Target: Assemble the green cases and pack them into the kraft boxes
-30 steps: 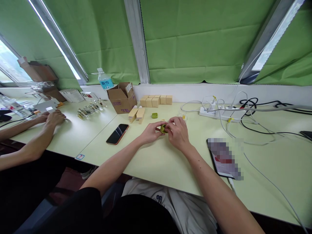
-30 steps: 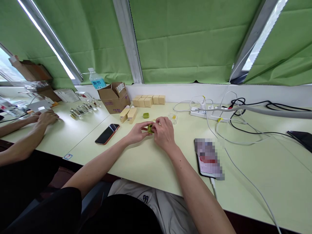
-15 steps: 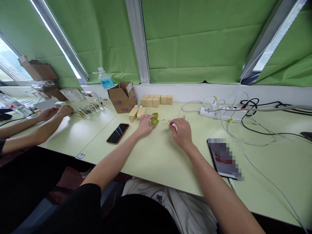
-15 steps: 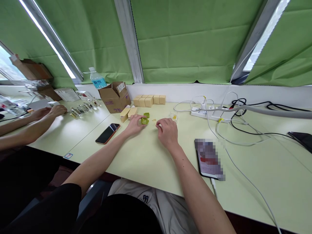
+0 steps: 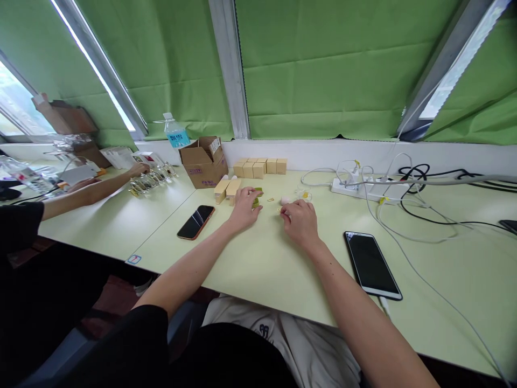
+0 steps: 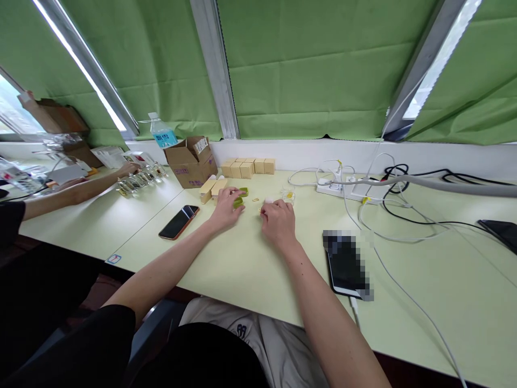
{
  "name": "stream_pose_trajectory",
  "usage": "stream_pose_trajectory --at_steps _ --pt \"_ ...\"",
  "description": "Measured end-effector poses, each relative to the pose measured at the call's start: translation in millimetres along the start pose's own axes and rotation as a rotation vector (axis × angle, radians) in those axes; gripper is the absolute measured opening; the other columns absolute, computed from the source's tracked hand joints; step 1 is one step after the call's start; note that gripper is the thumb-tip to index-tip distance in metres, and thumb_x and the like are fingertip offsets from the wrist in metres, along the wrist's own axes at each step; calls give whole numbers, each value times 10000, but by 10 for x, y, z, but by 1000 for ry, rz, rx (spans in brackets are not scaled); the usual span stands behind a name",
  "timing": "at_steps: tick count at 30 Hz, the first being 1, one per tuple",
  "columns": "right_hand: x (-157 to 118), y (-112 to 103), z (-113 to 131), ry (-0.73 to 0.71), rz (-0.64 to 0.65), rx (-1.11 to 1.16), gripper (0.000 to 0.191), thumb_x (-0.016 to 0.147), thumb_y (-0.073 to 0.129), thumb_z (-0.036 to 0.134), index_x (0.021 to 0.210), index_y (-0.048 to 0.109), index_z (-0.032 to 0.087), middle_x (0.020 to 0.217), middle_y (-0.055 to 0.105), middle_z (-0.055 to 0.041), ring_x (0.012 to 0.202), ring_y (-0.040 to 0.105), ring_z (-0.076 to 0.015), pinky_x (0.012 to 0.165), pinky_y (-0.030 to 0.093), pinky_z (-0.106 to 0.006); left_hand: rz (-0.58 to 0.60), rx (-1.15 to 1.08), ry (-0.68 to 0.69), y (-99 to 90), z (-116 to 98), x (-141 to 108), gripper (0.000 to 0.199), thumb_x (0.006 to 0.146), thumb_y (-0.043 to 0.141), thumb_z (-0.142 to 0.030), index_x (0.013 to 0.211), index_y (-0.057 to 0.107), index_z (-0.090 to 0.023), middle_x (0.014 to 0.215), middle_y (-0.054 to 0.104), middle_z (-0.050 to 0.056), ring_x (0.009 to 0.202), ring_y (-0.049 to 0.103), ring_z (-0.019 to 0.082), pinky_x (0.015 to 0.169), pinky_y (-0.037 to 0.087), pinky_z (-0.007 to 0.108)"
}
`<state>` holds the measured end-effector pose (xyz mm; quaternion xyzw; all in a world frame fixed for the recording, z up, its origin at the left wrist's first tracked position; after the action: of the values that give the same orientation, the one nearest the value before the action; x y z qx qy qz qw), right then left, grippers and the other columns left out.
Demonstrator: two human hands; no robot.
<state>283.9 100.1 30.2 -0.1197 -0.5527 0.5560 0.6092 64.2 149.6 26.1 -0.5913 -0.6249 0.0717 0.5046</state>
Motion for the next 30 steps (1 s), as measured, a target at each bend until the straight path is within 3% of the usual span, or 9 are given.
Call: stream_pose_trajectory --at_steps 3,6,11,16,22,30 --pt "2 10 -6 -23 10 15 189 975 611 118 969 765 229 964 828 -76 1083 653 -290 963 399 -425 116 -12 255 6 -308 -55 271 1004 664 -318 1234 804 -285 1311 663 151 1272 556 341 1139 459 542" --pt "6 30 -9 -32 30 64 172 982 621 139 969 764 233 995 834 -68 1078 661 -279 966 400 -422 209 -27 315 65 -441 -61 206 1034 646 -399 1037 830 -307 1114 710 137 1116 600 323 1062 467 536" --pt "14 8 -17 -3 -23 130 152 991 632 170 1016 768 234 1049 834 -71 1099 676 -280 992 413 -426 170 12 306 141 -394 -34 267 1057 605 -392 943 824 -290 997 718 144 1006 610 315 960 450 514" --pt "0 -96 -181 187 -171 70 179 995 589 165 1012 758 223 996 801 -94 1043 652 -288 925 437 -395 91 253 240 236 -230 38 337 1077 552 -265 881 825 -235 913 713 149 966 603 316 870 420 495" --pt "-47 -98 -366 352 -95 -69 189 998 592 148 1004 771 208 931 768 -92 983 650 -265 781 382 -337 143 505 189 421 -126 213 322 1056 597 -197 865 856 -211 895 758 159 1083 577 349 881 409 517" --pt "-57 -108 -361 382 -45 -144 226 1026 578 168 1051 799 204 956 777 -100 986 664 -252 771 366 -333 194 458 71 494 -141 347 300 1037 627 -197 889 888 -209 935 795 173 1100 577 361 920 419 522"
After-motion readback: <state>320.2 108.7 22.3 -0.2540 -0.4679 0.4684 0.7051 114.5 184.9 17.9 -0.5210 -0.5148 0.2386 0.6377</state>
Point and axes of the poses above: each hand's wrist, its own x-axis towards the middle knuckle, its own y-axis out of the palm, z = x × y, the point moved 4 cm from there along x, towards the middle knuckle
